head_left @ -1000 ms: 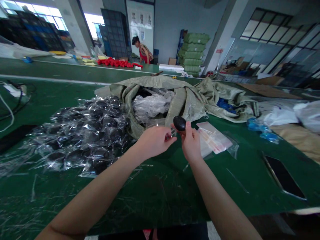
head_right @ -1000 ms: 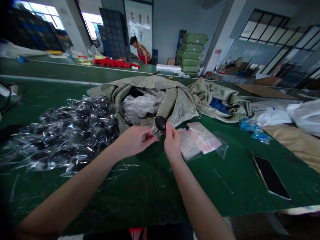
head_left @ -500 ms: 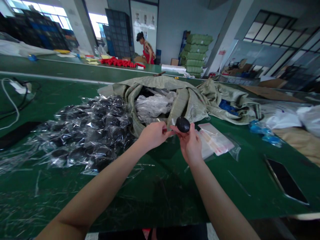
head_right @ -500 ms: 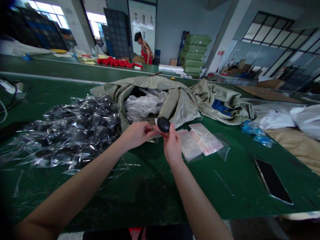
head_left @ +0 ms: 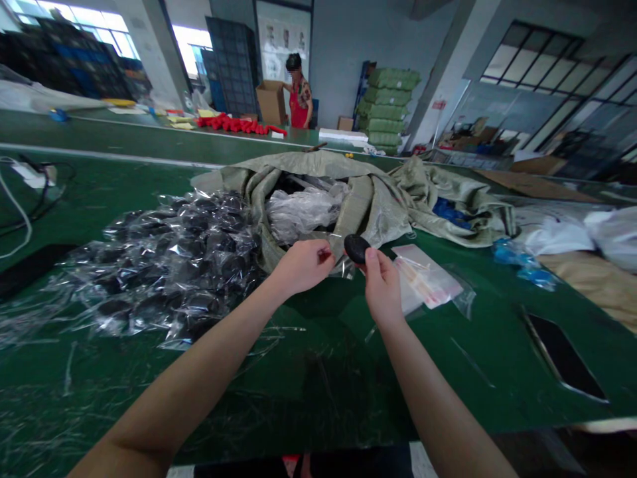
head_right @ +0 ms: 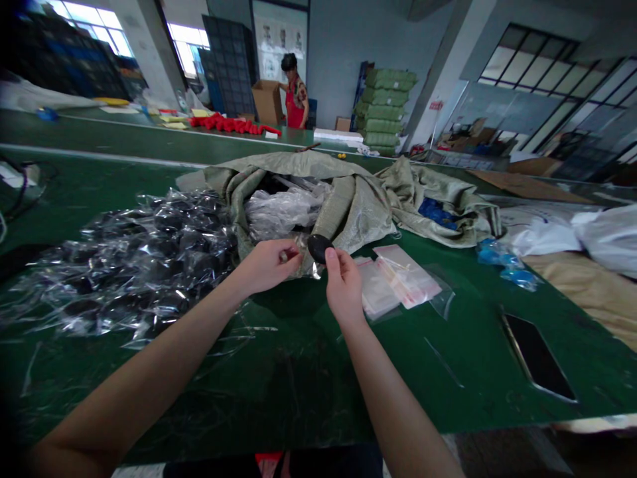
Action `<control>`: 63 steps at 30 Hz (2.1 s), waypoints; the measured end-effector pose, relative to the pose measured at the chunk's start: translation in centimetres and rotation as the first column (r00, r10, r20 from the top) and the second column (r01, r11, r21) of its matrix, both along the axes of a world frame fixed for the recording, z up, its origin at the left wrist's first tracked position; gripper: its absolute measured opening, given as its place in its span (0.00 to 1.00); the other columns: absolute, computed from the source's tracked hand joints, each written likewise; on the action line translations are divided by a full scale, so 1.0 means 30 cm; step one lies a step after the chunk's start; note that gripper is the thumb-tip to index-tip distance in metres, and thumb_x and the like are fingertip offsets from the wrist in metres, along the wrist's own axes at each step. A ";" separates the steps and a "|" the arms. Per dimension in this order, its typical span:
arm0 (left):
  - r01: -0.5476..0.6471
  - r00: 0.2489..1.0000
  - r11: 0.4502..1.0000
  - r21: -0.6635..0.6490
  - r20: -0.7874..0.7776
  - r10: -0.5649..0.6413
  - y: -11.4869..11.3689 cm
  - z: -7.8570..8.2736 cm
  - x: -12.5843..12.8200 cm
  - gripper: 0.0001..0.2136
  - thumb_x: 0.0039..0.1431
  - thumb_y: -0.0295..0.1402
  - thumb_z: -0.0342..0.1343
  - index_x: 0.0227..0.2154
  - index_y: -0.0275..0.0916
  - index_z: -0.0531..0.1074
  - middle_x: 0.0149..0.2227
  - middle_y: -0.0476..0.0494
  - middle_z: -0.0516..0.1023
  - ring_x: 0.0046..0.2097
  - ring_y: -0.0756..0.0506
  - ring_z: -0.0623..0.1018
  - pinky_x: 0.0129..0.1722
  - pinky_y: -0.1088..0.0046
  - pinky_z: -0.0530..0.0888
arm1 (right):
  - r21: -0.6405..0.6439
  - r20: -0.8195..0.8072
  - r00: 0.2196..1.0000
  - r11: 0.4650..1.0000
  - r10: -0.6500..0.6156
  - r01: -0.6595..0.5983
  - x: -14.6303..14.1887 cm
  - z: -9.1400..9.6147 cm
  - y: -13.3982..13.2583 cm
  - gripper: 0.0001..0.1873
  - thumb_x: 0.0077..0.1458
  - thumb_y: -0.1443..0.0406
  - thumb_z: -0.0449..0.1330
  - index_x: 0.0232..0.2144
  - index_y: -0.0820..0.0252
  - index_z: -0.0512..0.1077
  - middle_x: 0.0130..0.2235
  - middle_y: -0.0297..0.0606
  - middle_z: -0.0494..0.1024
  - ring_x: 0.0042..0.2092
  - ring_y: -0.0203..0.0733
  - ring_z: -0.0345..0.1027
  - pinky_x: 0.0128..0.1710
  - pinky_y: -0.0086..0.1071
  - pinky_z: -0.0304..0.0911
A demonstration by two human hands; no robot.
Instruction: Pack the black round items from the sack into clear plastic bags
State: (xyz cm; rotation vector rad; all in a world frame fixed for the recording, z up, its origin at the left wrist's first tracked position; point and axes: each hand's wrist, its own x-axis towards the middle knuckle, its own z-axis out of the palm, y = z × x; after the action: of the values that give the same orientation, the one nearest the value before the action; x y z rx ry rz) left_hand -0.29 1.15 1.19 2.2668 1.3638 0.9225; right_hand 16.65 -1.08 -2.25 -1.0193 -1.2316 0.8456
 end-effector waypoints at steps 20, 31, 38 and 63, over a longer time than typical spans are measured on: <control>0.057 0.998 0.998 0.008 -0.008 -0.057 -0.016 0.022 0.002 0.07 0.57 0.32 0.50 0.27 0.38 0.70 0.24 0.49 0.71 0.25 0.50 0.69 0.26 0.73 0.61 | 0.258 0.632 0.749 0.965 -0.201 0.042 0.021 0.011 -0.002 0.20 0.54 0.57 0.63 0.47 0.60 0.71 0.44 0.46 0.77 0.46 0.51 0.69 0.49 0.47 0.64; 0.065 0.996 0.994 -0.092 0.075 -0.058 -0.010 0.018 0.006 0.10 0.59 0.33 0.48 0.25 0.37 0.68 0.22 0.50 0.69 0.25 0.51 0.67 0.26 0.75 0.59 | 0.029 0.359 0.933 0.998 0.034 -0.047 0.037 -0.002 0.023 0.21 0.51 0.54 0.65 0.46 0.53 0.72 0.53 0.44 0.71 0.44 0.43 0.71 0.40 0.37 0.72; 0.046 0.995 0.995 -0.093 0.088 -0.038 -0.009 0.017 0.003 0.10 0.59 0.34 0.48 0.26 0.37 0.69 0.22 0.51 0.70 0.24 0.51 0.68 0.26 0.74 0.60 | -0.138 0.172 0.971 0.980 0.166 -0.143 0.032 0.034 0.011 0.21 0.46 0.59 0.67 0.44 0.57 0.71 0.40 0.39 0.78 0.40 0.42 0.75 0.43 0.38 0.72; -0.169 0.982 0.980 -0.106 0.068 0.177 -0.014 0.029 0.007 0.10 0.55 0.35 0.50 0.24 0.37 0.71 0.23 0.46 0.75 0.26 0.48 0.71 0.29 0.72 0.63 | -0.018 0.487 0.847 0.967 -0.214 0.255 -0.004 0.108 0.076 0.12 0.46 0.64 0.60 0.36 0.57 0.68 0.30 0.35 0.79 0.31 0.44 0.74 0.37 0.40 0.69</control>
State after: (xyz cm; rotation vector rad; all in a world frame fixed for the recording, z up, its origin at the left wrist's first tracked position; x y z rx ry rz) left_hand -0.08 0.74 2.05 2.0422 1.5560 0.9630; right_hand 16.54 1.20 0.98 -1.4773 -1.4549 0.4602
